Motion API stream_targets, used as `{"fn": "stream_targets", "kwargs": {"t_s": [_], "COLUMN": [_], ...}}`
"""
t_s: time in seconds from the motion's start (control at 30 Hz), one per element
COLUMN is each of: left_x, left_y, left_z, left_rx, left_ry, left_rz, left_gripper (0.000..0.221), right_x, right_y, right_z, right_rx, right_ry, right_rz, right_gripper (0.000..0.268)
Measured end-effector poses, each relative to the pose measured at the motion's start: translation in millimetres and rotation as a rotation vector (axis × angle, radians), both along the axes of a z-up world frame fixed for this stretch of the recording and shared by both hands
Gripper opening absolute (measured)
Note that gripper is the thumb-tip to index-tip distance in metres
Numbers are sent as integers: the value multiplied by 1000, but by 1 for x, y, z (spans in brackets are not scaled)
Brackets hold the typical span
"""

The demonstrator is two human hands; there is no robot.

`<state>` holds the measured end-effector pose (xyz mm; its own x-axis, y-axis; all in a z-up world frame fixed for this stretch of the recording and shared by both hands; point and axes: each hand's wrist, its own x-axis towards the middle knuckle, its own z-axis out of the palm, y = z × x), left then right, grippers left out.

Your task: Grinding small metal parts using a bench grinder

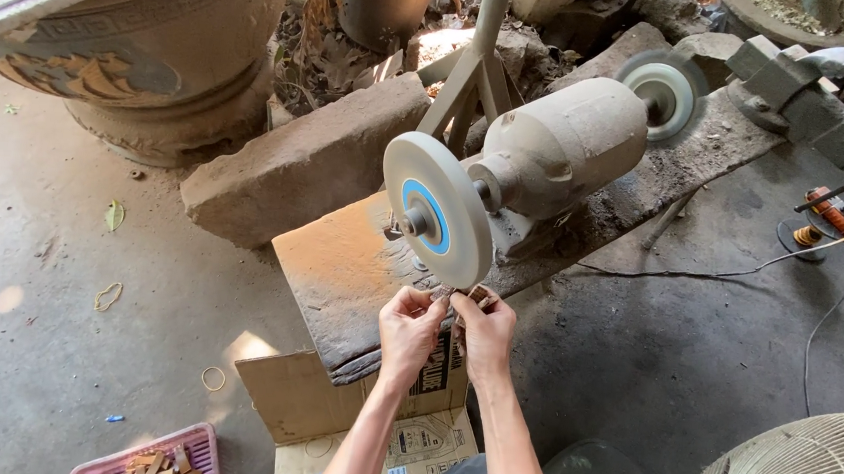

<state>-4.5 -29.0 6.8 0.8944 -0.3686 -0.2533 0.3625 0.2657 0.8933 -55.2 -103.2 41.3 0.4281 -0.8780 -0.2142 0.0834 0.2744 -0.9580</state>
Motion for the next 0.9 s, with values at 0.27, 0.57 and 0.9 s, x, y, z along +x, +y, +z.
{"fn": "stream_targets", "kwargs": {"t_s": [0.27, 0.57, 0.9], "left_x": [-1, 3, -7], "left_y": [33, 23, -13], "left_z": [-4, 6, 0], "left_rx": [382, 306, -213], "left_ry": [-263, -299, 269], "left_rz": [-143, -112, -78], "left_gripper": [26, 12, 11], "right_x": [-15, -25, -20], "right_y": [5, -8, -5], "right_z": [-17, -4, 11], "right_rx": [91, 53, 68], "right_ry": [121, 164, 49], "right_rz": [73, 199, -55], "right_gripper": [14, 11, 16]}}
